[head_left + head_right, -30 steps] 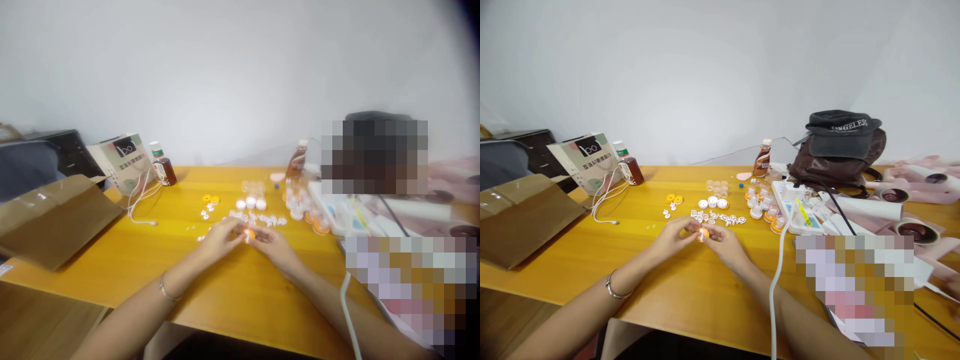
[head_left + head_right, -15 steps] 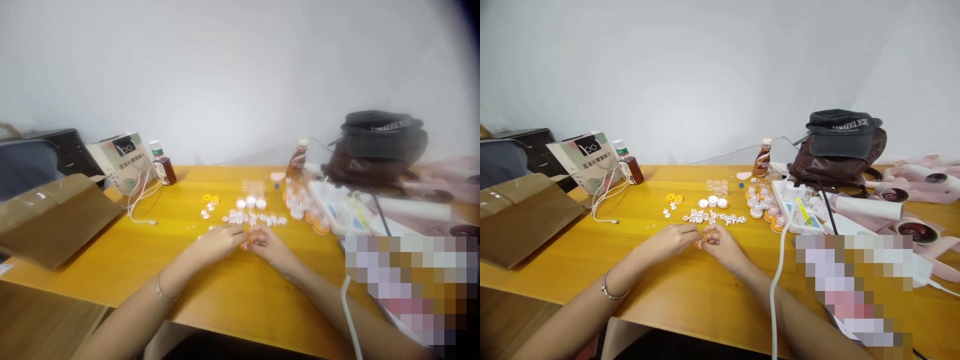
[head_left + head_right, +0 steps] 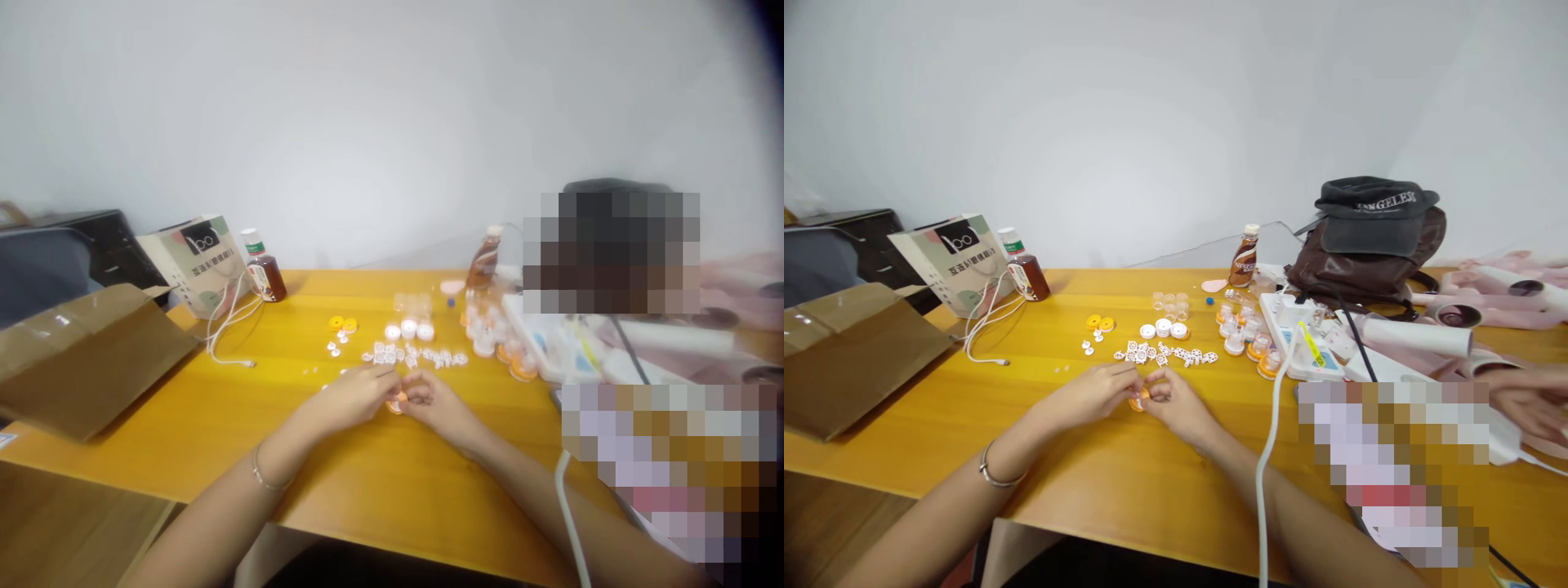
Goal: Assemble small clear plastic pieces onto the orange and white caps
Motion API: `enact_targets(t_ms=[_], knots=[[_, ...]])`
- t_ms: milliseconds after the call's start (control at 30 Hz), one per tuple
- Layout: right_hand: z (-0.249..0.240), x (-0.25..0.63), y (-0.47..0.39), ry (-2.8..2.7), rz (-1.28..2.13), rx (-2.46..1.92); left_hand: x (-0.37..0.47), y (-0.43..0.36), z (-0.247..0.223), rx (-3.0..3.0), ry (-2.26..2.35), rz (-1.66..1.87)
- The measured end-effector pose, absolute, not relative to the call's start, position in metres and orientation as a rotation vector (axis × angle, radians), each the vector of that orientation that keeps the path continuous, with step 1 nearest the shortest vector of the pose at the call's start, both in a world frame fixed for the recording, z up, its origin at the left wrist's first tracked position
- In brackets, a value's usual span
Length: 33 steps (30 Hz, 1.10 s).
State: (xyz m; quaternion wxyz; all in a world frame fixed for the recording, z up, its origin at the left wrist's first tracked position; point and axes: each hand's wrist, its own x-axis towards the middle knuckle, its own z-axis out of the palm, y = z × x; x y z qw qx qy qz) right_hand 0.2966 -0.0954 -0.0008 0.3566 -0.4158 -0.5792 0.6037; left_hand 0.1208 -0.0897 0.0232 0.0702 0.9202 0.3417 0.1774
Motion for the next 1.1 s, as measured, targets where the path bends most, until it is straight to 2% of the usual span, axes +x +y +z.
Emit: enact_targets(t_ms=[1100], knots=[[-0.0046, 0.2963, -0.0932, -1.492, 1.550, -1.105, 0.1236, -0.0835, 0.0201, 2.578, 0.979, 0.640]])
